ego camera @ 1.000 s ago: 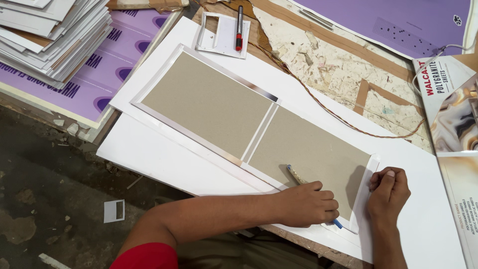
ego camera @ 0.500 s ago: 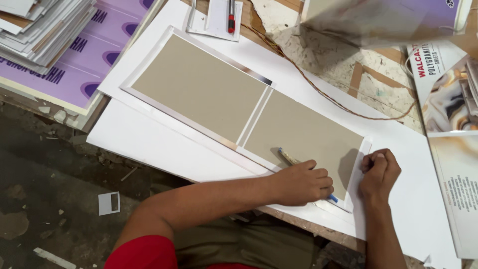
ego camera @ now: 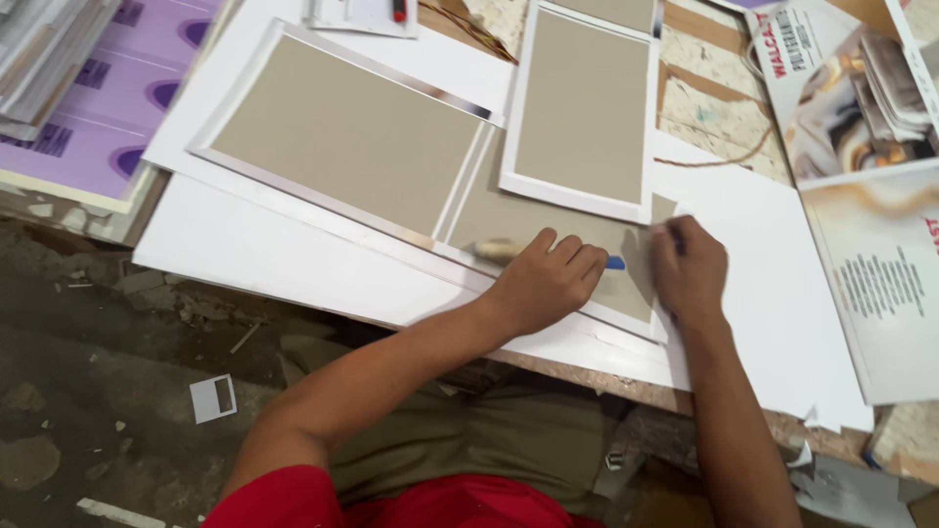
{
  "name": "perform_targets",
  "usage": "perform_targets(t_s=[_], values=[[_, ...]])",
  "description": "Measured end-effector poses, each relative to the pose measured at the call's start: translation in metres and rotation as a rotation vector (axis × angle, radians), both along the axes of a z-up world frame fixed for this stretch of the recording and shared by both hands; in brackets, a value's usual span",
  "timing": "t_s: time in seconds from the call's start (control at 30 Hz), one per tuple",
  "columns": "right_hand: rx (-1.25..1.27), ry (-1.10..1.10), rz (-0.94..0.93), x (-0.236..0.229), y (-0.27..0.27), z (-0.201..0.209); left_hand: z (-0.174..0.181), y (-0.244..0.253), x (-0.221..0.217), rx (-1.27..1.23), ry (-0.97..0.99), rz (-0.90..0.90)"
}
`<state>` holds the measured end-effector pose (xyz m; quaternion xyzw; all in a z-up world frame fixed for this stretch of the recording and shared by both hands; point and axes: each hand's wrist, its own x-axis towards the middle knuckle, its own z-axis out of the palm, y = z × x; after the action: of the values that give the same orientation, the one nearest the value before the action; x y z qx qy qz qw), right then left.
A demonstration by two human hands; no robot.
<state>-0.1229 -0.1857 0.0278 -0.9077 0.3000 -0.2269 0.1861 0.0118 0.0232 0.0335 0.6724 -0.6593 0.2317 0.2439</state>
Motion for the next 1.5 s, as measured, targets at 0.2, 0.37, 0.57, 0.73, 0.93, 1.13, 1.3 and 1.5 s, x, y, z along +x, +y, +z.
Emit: perform_targets(t_s=[0.2, 0.37, 0.57, 0.73, 0.93, 1.13, 1.3, 1.5], values=[[-0.126, 0.103, 0.036, 0.008, 0.006, 0.000, 0.017, -0.001, -0.096, 0.166, 0.293, 0.246], [-0.132, 0.128, 0.014, 0.008, 0.007, 0.003, -0.014, -0.044, -0.132, 0.373, 0.392, 0.420], [-0.093, 0.156, 0.017, 0.009, 0.010, 0.011, -0.041, -0.029, -0.082, 0.434, 0.364, 0.595], [-0.101, 0.188, 0.015, 0.009, 0.013, 0.014, -0.035, 0.041, 0.008, 0.468, 0.284, 0.960], [-0.130, 0.162, 0.028, 0.009, 0.014, 0.012, -0.023, 0.047, 0.005, 0.447, -0.209, 1.067], [-0.179, 0.148, 0.036, 0.009, 0.012, 0.003, -0.029, 0.015, -0.030, 0.556, -0.130, 1.002], [-0.172, 0.153, 0.017, 0.013, 0.010, 0.003, -0.031, -0.032, -0.118, 0.478, -0.089, 0.834], [-0.100, 0.095, 0.024, 0.011, 0.013, 0.009, -0.011, -0.057, -0.195, 0.413, 0.099, 0.460]])
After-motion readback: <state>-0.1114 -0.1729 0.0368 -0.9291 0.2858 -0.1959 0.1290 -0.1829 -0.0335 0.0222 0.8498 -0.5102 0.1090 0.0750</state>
